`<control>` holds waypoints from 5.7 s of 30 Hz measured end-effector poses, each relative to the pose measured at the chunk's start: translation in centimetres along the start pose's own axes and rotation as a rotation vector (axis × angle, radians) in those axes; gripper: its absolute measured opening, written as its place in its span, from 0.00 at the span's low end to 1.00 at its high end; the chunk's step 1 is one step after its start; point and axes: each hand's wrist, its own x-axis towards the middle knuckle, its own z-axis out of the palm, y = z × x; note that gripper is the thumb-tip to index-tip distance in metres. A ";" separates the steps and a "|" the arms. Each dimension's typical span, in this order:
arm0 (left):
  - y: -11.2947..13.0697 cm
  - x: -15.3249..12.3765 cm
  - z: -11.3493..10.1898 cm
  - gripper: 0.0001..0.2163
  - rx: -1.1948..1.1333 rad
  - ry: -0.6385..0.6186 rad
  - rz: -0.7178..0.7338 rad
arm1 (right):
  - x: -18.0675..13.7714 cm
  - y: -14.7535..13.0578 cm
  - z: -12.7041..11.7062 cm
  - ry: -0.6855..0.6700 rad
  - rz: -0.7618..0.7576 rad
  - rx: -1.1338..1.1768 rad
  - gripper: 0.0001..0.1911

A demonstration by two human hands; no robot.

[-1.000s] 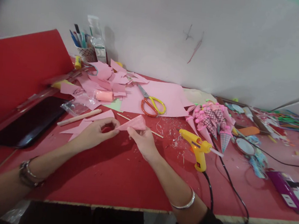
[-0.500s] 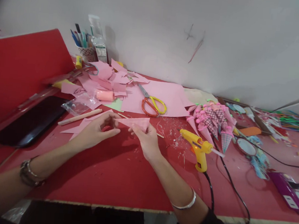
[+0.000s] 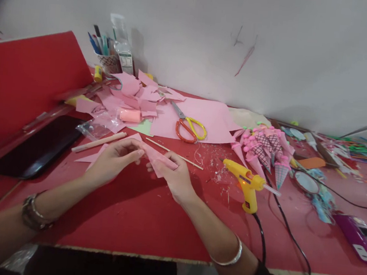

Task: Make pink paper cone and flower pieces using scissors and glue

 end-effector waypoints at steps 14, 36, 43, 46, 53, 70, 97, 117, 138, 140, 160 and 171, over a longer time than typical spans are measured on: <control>0.1 0.0 0.0 0.06 0.042 0.092 0.029 | 0.0 -0.1 -0.2 -0.024 -0.033 -0.179 0.13; -0.7 0.1 -0.1 0.05 -0.040 0.120 0.081 | 0.0 0.0 -0.2 -0.028 -0.065 -0.240 0.12; -0.7 0.1 -0.1 0.07 -0.064 0.106 0.065 | -0.1 -0.1 -0.2 -0.051 -0.068 -0.249 0.13; -0.8 0.1 -0.1 0.07 -0.080 0.100 0.060 | -0.1 -0.1 -0.2 -0.056 -0.068 -0.253 0.13; -0.8 0.2 -0.2 0.08 -0.088 0.096 0.020 | -0.1 0.0 -0.2 -0.058 -0.067 -0.253 0.13; -0.7 0.2 -0.1 0.04 -0.118 0.078 -0.006 | -0.2 -0.2 -0.2 -0.023 -0.139 -0.362 0.12; -1.5 0.2 -0.5 0.06 -0.226 0.036 -0.002 | -0.6 0.0 -0.2 -0.049 -0.256 -0.465 0.10; -0.9 -0.1 -0.2 0.08 -0.242 -0.120 -0.090 | -0.6 -0.1 -0.8 -0.026 -0.891 -0.878 0.07; -0.1 -0.8 0.9 0.11 0.135 -0.321 -0.017 | -0.5 -0.8 -1.6 0.087 -1.182 -1.659 0.07; -0.4 -0.7 1.1 0.10 0.164 -0.270 -0.010 | -0.5 -0.7 -1.6 0.030 -1.114 -1.595 0.07; -0.6 -1.0 0.8 0.14 0.466 -0.166 0.113 | -0.1 -0.7 -1.4 -0.089 -0.259 -0.475 0.08; -0.5 -1.1 0.6 0.11 0.454 -0.204 0.105 | 0.0 -0.6 -0.9 -0.127 -0.183 -0.359 0.08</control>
